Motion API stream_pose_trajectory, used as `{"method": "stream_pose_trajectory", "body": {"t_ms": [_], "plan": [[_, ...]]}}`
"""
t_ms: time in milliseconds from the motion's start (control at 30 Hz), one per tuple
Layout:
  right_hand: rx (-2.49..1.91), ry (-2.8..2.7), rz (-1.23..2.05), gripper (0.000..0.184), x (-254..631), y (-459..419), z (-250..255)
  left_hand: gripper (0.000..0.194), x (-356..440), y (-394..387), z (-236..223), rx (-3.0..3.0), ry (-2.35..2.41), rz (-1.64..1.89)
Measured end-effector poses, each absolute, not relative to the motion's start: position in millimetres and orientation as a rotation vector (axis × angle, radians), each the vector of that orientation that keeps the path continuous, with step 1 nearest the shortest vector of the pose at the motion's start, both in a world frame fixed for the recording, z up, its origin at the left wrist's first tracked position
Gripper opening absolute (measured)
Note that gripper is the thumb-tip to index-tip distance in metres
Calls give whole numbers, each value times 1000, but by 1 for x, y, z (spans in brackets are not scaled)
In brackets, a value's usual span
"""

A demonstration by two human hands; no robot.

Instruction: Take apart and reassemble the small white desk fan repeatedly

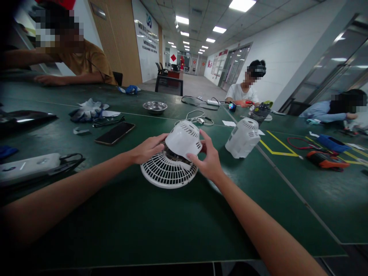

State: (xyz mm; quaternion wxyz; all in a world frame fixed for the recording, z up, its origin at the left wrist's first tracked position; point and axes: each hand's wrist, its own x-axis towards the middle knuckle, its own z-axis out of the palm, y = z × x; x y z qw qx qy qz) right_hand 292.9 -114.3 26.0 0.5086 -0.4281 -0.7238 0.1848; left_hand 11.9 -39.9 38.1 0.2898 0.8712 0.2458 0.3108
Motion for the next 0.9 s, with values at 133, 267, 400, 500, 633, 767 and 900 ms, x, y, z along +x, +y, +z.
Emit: {"method": "stream_pose_trajectory", "body": {"t_ms": [133, 267, 400, 500, 633, 767, 900], "plan": [[-1028, -1872, 313, 90, 291, -117, 27, 77, 16, -43, 42, 2389, 643, 789], [-1061, -1968, 219, 89, 292, -118, 27, 75, 16, -42, 46, 2443, 690, 784], [-1037, -2014, 192, 89, 297, -116, 28, 73, 18, -45, 50, 2502, 744, 735], [-1034, -1987, 277, 89, 300, -114, 26, 75, 21, -47, 52, 2523, 823, 682], [-1048, -1959, 396, 88, 298, -113, 24, 74, 22, -51, 54, 2424, 869, 670], [-1036, -1960, 446, 87, 298, -113, 27, 73, 22, -54, 58, 2345, 860, 691], [-1013, -2001, 423, 89, 300, -113, 31, 73, 22, -55, 61, 2366, 864, 653]]}}
